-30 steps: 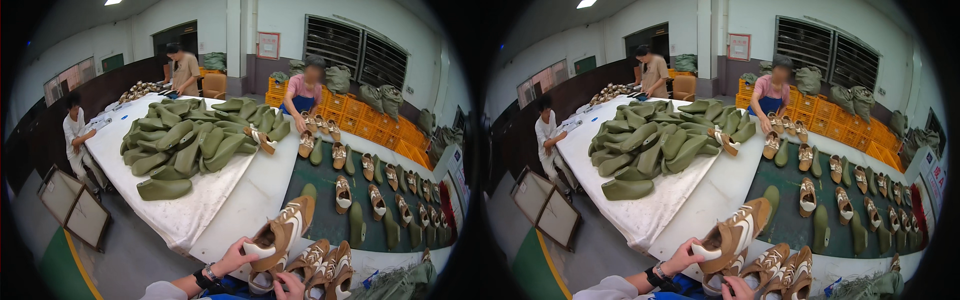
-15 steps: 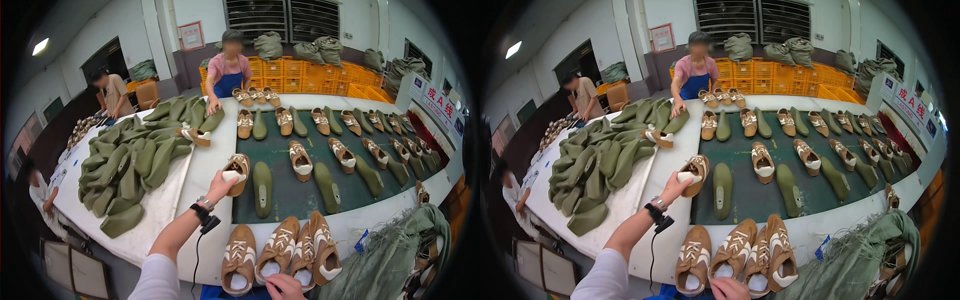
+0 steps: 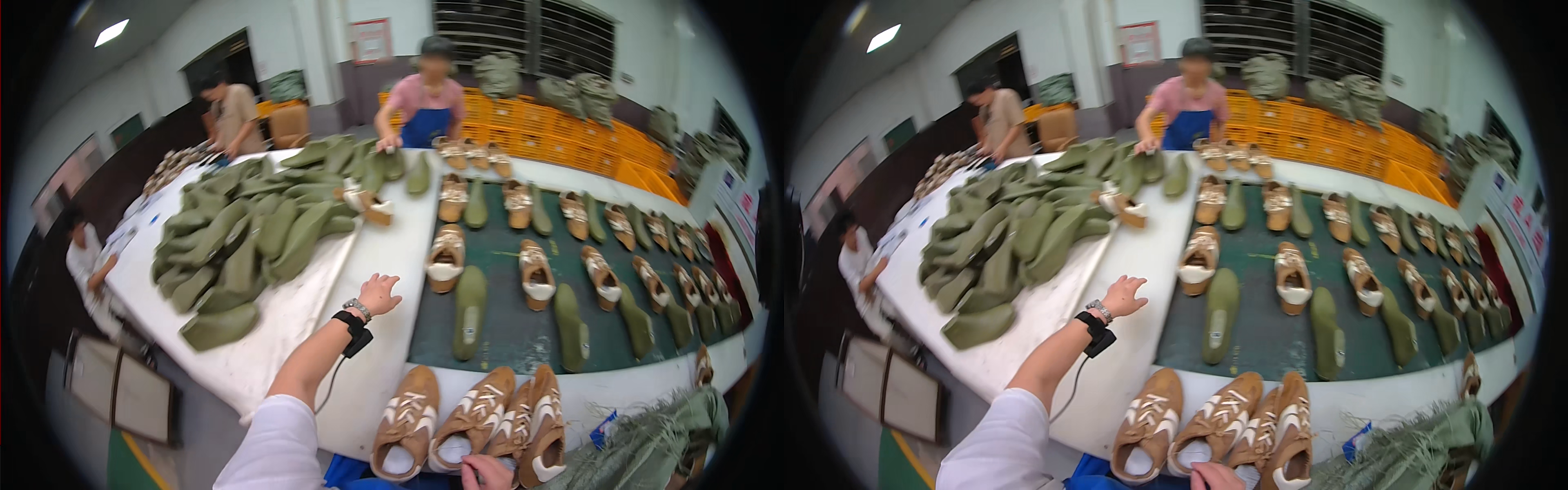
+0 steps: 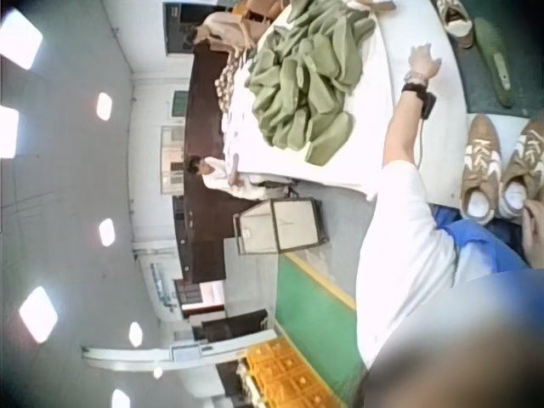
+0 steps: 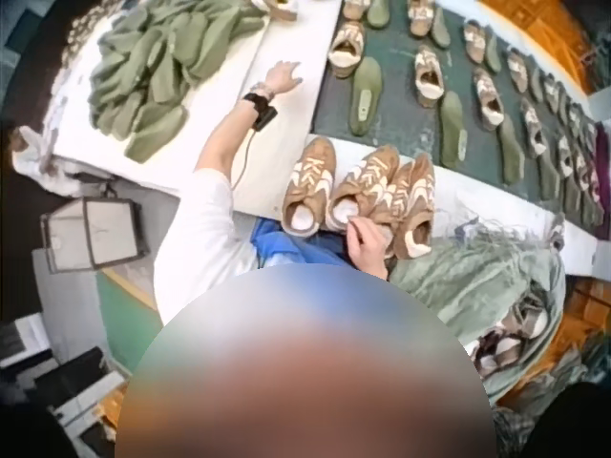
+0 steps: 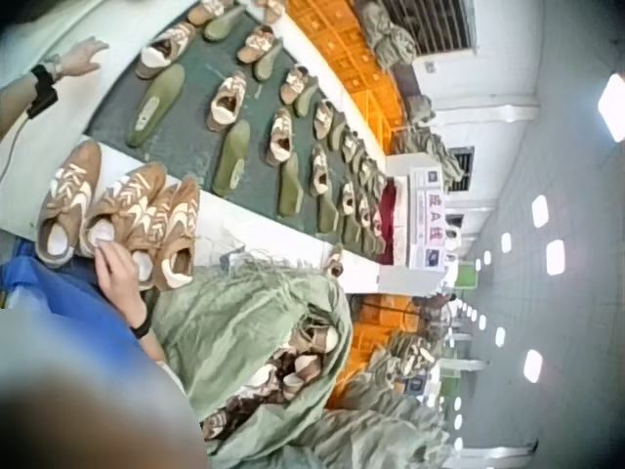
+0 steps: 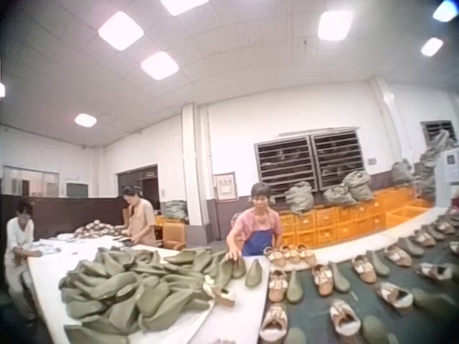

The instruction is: The person inserts green shoe lasts into brown and white sneakers, ties the laces, and places the finished shoes into a large green sack. The person also moves and organizes shoe lasts on the table while coworkers work nearby.

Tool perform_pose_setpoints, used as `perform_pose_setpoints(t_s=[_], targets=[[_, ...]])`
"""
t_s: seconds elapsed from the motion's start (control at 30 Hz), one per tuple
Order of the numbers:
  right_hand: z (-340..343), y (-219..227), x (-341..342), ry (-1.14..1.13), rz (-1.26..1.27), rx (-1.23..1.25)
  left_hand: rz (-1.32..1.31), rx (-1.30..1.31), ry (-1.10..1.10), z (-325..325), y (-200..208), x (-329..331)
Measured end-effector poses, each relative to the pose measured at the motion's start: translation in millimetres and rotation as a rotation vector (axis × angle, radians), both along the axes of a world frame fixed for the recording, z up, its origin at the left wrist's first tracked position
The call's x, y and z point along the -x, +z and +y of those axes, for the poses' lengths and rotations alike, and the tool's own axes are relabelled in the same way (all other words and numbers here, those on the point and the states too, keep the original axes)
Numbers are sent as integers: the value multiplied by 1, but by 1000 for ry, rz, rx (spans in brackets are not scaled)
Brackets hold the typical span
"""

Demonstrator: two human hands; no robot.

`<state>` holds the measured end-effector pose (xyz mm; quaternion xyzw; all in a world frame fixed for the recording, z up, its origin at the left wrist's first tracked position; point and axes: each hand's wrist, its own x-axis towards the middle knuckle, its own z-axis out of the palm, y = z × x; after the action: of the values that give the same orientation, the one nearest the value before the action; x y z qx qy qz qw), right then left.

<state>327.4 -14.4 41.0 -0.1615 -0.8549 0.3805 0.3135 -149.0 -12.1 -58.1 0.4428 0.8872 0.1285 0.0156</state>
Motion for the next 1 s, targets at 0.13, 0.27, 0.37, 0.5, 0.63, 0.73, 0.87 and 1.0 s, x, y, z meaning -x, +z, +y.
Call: perform_pose_setpoints(t_s=[0.13, 0.27, 0.37, 0.5, 0.63, 0.73, 0.87, 1.0], targets=[[-15, -3, 6, 75, 6, -32, 269, 40, 269, -178, 8, 25], [-32, 2, 21, 150, -40, -34, 312, 35, 723, -351, 20, 51], [-45, 12, 34, 208, -67, -70, 177, 50, 1060, -431, 26, 56], [-60, 27, 44, 220, -139, -102, -47, 119, 1099, -480, 38, 64], [-73, 29, 51, 211, -143, -88, 0, 236, 940, -486, 36, 81], [-78, 24, 57, 237, -94, -93, -128, 60, 724, -487, 34, 77], [-81, 19, 66, 271, -73, -112, -419, -47, 545, -465, 40, 47], [-80, 19, 73, 326, -42, -146, -469, 65, 300, -392, 48, 0]])
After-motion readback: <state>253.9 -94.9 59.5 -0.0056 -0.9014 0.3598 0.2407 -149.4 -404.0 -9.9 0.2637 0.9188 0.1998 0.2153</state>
